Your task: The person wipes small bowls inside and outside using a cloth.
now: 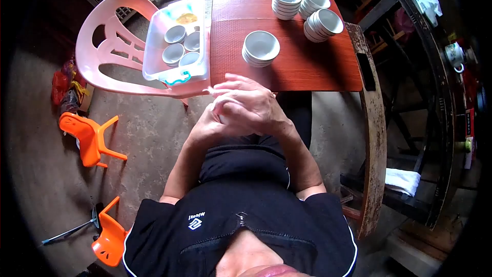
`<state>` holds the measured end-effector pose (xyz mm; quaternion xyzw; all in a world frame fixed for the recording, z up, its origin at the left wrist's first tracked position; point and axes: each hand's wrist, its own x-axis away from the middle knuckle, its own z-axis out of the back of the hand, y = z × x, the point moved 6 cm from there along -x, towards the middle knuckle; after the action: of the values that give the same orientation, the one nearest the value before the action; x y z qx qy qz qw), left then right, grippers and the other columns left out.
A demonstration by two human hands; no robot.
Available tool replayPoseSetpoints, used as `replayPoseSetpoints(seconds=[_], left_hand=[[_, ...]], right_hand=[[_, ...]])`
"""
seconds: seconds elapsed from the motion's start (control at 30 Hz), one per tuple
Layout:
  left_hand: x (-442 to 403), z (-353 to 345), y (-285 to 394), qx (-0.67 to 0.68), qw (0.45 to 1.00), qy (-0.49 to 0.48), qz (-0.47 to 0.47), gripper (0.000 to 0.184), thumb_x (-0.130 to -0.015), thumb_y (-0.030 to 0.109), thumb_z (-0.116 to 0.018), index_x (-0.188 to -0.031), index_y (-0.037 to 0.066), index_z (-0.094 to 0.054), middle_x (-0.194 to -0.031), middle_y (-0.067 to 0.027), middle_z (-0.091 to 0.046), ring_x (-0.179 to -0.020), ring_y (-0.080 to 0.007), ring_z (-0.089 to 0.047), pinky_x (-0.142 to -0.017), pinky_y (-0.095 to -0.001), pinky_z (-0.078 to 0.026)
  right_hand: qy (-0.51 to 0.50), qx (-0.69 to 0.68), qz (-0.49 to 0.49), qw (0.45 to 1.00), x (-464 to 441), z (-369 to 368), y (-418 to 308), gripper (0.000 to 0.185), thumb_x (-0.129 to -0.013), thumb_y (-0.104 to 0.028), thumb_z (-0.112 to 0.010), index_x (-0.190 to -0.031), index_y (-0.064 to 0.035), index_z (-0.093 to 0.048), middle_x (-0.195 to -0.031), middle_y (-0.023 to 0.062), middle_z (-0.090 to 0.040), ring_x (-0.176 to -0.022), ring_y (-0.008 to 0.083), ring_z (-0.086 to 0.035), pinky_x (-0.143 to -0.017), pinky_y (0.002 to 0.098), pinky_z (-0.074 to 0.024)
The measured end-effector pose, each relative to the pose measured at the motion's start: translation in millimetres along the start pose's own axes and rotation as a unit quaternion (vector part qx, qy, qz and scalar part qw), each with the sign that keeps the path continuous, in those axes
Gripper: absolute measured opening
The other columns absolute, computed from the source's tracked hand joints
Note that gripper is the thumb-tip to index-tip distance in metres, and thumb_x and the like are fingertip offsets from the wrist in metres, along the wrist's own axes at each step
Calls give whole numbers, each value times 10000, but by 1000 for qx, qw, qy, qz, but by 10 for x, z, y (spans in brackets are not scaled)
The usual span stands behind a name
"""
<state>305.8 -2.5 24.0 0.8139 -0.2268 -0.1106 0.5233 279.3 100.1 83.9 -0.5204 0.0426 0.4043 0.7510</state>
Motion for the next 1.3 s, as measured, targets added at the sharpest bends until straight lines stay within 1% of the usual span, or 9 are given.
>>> replayPoseSetpoints(seconds=[0.27, 0.47, 0.57, 0.7, 0.8, 0.93, 1.07, 1.2, 1.3], left_hand=[[38, 211, -217, 400, 916, 11, -24, 568, -763, 192, -702, -1231, -40, -479, -1120, -168, -604, -981, -254, -621, -865, -383, -513], [11, -46, -59, 202, 979, -29, 5, 508, -686, 102, -762, -1133, 8, -538, -1041, -106, -624, -947, -198, -623, -829, -316, -511], [48, -137, 25, 25, 1000, -3, 2, 475, -651, 7, -779, -1079, 20, -573, -1018, -77, -629, -934, -145, -605, -822, -272, -490], [90, 40, -118, 26, 998, 50, 8, 380, -670, 14, -775, -1015, -58, -634, -941, -67, -671, -858, -132, -626, -810, -271, -489], [36, 73, -164, -73, 995, 64, 0, 344, -689, 35, -778, -994, -51, -645, -908, -49, -668, -823, -105, -613, -756, -255, -488], [6, -20, -30, -2, 998, 40, 55, 281, -692, 29, -776, -938, -46, -661, -847, -36, -667, -793, -106, -616, -743, -249, -493], [9, -90, -21, -63, 997, -21, 45, 311, -698, 39, -772, -971, -46, -652, -891, -62, -673, -828, -121, -628, -770, -263, -501], [81, 34, -39, -12, 999, -10, 28, 354, -690, 10, -765, -1015, -61, -642, -947, -84, -673, -868, -133, -634, -793, -268, -506], [55, 44, -91, 90, 996, 4, 21, 404, -685, 43, -764, -1053, -57, -628, -962, -101, -668, -870, -176, -645, -823, -303, -512]], right_hand=[[272, 50, 53, 960, 561, -139, 77, 259, -880, -193, -575, -1071, -26, -631, -1180, 189, -597, -1148, 394, -531, -1014, 466, -389], [92, 181, 134, 970, 133, 48, -244, 260, -834, -171, -571, -1067, -74, -630, -1049, 142, -637, -971, 376, -604, -828, 438, -488], [-73, -9, -222, 972, 75, 23, 54, 262, -833, -269, -542, -978, -103, -685, -962, 164, -640, -869, 307, -630, -799, 363, -496], [192, -260, -104, 941, 347, -89, 537, 323, -922, -285, -506, -1133, -66, -614, -964, 162, -647, -870, 225, -642, -762, 325, -510], [320, 159, -36, 933, 562, -173, 398, 429, -955, -331, -475, -1182, 31, -522, -890, 86, -619, -830, 146, -600, -710, 282, -497], [165, -419, -237, 861, 393, -86, 640, 426, -930, -357, -468, -1119, 7, -583, -835, 27, -611, -737, 144, -602, -686, 274, -489], [-93, 82, -181, 976, 33, 68, 113, 299, -869, -273, -528, -1048, -74, -660, -856, 99, -663, -755, 112, -598, -697, 299, -488], [85, -351, -261, 895, 230, -37, 474, 370, -883, -263, -514, -1108, 12, -616, -904, 109, -672, -780, 139, -606, -719, 292, -489], [201, -230, -111, 946, 363, 2, 418, 381, -921, -243, -499, -1180, 32, -543, -1007, 120, -658, -866, 183, -628, -781, 300, -495]])
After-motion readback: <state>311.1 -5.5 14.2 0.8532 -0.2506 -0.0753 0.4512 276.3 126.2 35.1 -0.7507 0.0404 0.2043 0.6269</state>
